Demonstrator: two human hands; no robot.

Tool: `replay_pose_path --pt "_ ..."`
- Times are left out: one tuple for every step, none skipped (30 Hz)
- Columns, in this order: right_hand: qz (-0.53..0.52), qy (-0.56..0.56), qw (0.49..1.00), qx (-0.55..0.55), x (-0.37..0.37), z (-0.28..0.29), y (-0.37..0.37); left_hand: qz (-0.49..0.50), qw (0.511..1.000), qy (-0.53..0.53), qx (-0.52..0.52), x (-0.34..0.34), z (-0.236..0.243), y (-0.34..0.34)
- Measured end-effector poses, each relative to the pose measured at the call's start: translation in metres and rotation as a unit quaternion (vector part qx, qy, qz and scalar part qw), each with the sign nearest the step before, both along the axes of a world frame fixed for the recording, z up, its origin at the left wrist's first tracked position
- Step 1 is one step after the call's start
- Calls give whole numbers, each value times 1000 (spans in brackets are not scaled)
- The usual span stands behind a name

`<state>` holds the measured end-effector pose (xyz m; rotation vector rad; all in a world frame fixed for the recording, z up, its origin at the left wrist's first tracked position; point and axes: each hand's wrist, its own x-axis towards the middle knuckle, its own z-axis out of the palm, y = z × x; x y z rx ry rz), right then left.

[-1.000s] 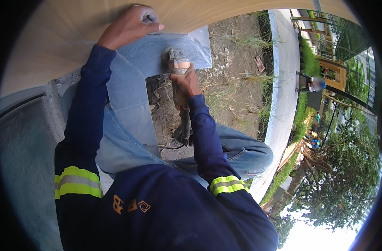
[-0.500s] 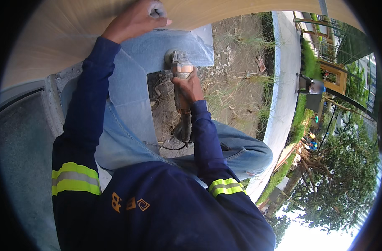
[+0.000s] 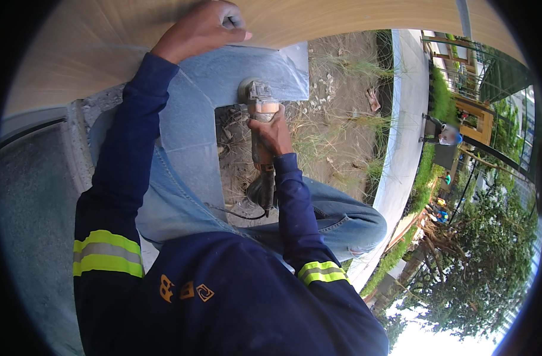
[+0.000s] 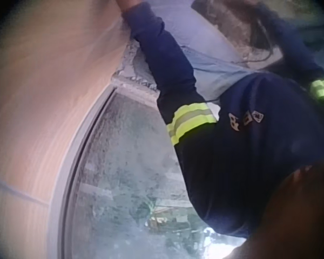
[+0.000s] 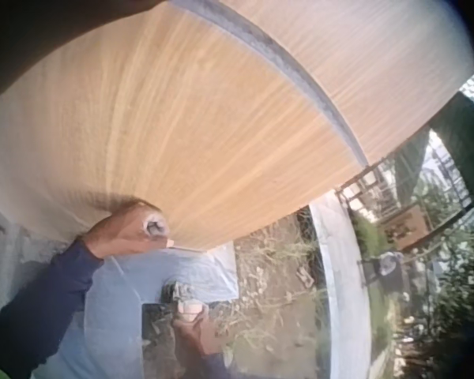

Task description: The person kneels on the ground and uses an angle grinder to smooth a concrete surface. The person holds the tool with both hands and moves it across the concrete edge, generating dust.

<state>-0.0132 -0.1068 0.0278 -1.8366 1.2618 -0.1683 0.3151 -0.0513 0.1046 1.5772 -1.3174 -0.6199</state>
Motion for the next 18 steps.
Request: replay_pose_path --pt "9 18 1000 5 12 3 3 -2 1000 10 1 1 -3 1" --pt "17 37 999 9 23 10 4 -6 1000 21 1 2 -4 1" --pt "26 56 998 13 34 16 5 2 1000 13 4 2 -5 2" --pt "19 33 999 23 42 22 5 10 1000 5 7 2 -5 3" --pt "10 26 999 21 37 15 -3 14 1000 -1 5 1 -3 1" --pt "1 19 1000 18 29 1 -16 4 1000 5 9 1 -1 -1" --pt "-5 10 1000 19 28 -1 -22 -2 1000 10 15 3 0 0" --pt "-10 26 1000 4 23 -1 -28 -9 1000 16 20 5 1 1" --pt "-20 25 999 5 17 -1 -32 -5 1000 15 19 6 1 2" --pt "-30 25 999 6 13 3 -32 -1 1000 15 18 5 1 3" --pt "-39 26 999 7 9 5 -31 3 1000 15 17 5 0 4" --pt "-38 12 999 6 4 7 -27 3 1000 7 14 6 0 4" --pt "-34 19 999 9 2 11 -21 5 1000 0 13 5 0 5" --pt "-30 27 999 13 1 14 -14 6 1000 -7 13 5 1 5" --pt "-27 34 999 16 2 13 -10 14 1000 -9 11 4 1 5" --pt "-13 19 1000 11 -4 5 -6 16 1000 -10 7 1 5 3" --pt "-3 24 1000 14 6 9 4 21 1000 -13 8 0 8 4" --pt "8 29 999 18 16 15 13 12 1000 -16 8 1 12 6"
